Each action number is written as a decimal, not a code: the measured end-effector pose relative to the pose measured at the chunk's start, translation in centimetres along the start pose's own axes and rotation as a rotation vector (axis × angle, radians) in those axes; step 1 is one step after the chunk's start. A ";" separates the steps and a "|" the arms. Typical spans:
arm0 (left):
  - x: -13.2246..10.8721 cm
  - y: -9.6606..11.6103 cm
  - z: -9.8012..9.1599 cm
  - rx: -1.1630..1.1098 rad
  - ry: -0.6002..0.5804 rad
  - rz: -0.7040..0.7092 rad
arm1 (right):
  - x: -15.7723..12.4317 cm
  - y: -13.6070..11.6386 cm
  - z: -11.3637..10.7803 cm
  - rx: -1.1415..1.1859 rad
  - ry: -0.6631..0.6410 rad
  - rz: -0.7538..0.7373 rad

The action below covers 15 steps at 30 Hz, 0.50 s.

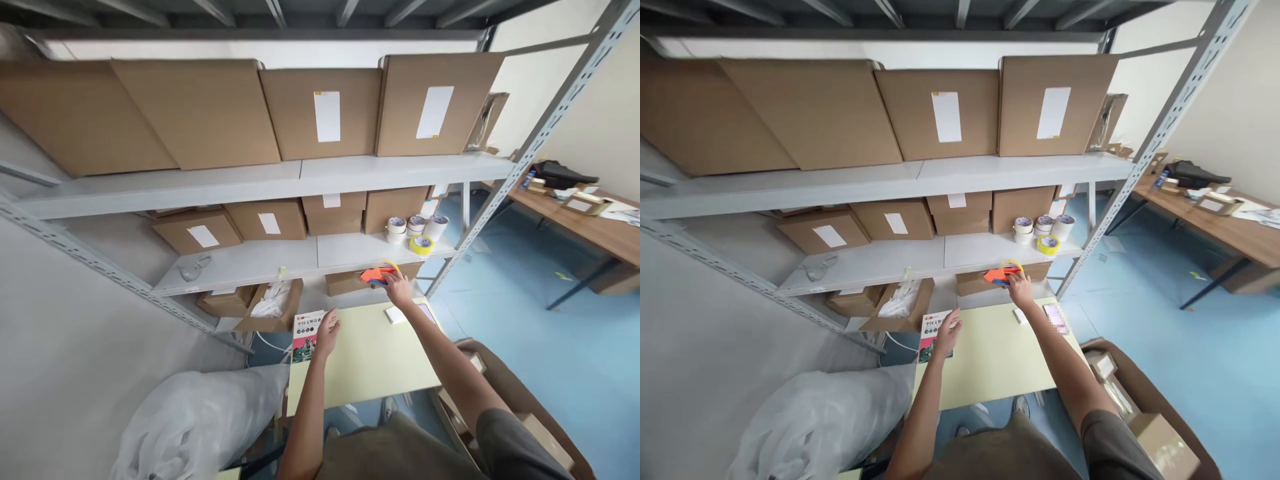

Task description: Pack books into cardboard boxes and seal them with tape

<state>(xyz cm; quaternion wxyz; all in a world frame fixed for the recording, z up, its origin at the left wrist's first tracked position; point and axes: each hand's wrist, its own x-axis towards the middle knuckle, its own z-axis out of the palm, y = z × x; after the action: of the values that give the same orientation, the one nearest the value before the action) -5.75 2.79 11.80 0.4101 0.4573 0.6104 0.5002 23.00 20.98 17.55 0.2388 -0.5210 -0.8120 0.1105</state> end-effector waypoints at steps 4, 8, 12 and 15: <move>-1.0 -1.6 0.8 -0.019 -0.052 -0.054 | -8.1 0.7 1.4 -0.069 -0.061 0.124; -2.7 -2.6 2.7 -0.021 -0.088 -0.031 | -14.8 2.4 2.8 -0.132 -0.079 0.257; -4.3 -3.1 4.1 -0.001 -0.074 -0.010 | -19.4 5.5 4.3 -0.099 -0.113 0.356; -5.4 -3.7 4.8 0.011 -0.037 -0.001 | -21.9 8.4 5.6 -0.035 -0.167 0.466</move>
<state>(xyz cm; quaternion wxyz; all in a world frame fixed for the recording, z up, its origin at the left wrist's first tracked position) -0.39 -1.63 7.66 0.4189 0.4686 0.6056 0.4880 34.33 5.37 3.13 0.1298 -0.6874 -0.6886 0.1912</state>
